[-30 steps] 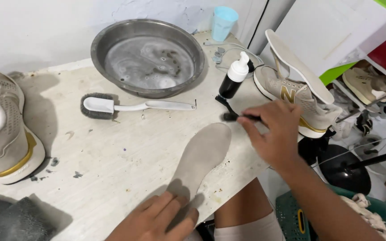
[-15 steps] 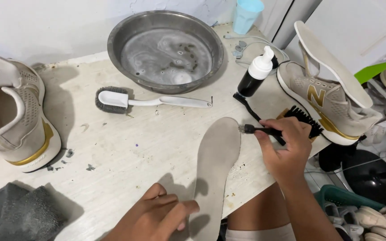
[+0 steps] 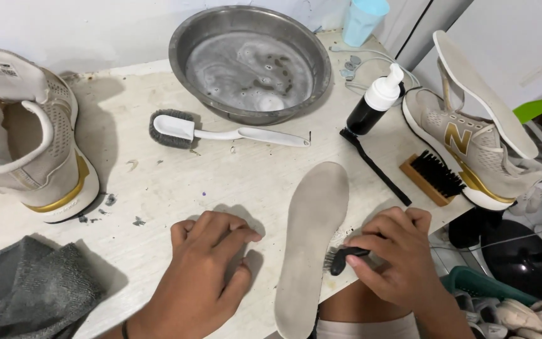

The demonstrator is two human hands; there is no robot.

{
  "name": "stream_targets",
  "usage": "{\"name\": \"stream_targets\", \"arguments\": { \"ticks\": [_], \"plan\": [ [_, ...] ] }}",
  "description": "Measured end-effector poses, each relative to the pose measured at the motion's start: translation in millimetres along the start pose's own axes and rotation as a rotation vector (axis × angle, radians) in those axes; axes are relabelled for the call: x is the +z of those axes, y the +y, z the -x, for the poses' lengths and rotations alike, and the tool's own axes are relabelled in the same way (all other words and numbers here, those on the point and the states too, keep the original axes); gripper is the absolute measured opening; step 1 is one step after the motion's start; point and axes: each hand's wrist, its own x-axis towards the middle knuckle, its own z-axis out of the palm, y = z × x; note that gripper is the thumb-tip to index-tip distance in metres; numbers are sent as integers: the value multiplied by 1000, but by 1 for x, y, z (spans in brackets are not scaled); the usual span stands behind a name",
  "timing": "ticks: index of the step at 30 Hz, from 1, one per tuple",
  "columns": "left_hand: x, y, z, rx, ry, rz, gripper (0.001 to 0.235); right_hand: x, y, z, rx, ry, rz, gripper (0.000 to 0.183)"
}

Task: The person scrubs a shoe insole with a small brush, then uses a larger brush to clean the same insole. They also clean the bristles of the small brush using the larger brush.

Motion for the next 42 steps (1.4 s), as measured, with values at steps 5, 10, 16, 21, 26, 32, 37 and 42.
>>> {"name": "stream_targets", "arguments": {
  "ticks": [5, 10, 16, 21, 26, 32, 37, 42],
  "plan": [
    [-5, 2, -1, -23, -12, 18, 39, 16, -21, -28, -87, 8, 21, 11],
    [-7, -2, -3, -119, 30, 107, 37, 32, -12, -23, 38, 51, 4, 15],
    [-8, -7, -7, -47, -7, 211, 23, 37, -4, -3, 270, 58, -43, 22],
    [-13, -6, -6, 137, -134, 252, 23, 38, -8, -2, 303, 140, -105, 20],
    [-18, 2, -12, 317, -104, 64, 35, 36, -11, -6, 214, 160, -85, 17],
    [-12, -8, -14, 409, -164, -76, 42, 34, -2, 1, -73, 195, -155, 14],
    [-12, -16, -17, 338, -192, 46, 42, -4, -24, -39, -229, -4, -73, 15],
    [-19, -12, -23, 210, -297, 182, 48, -22, -6, -87, -310, -44, 204, 32]
  ]
}}
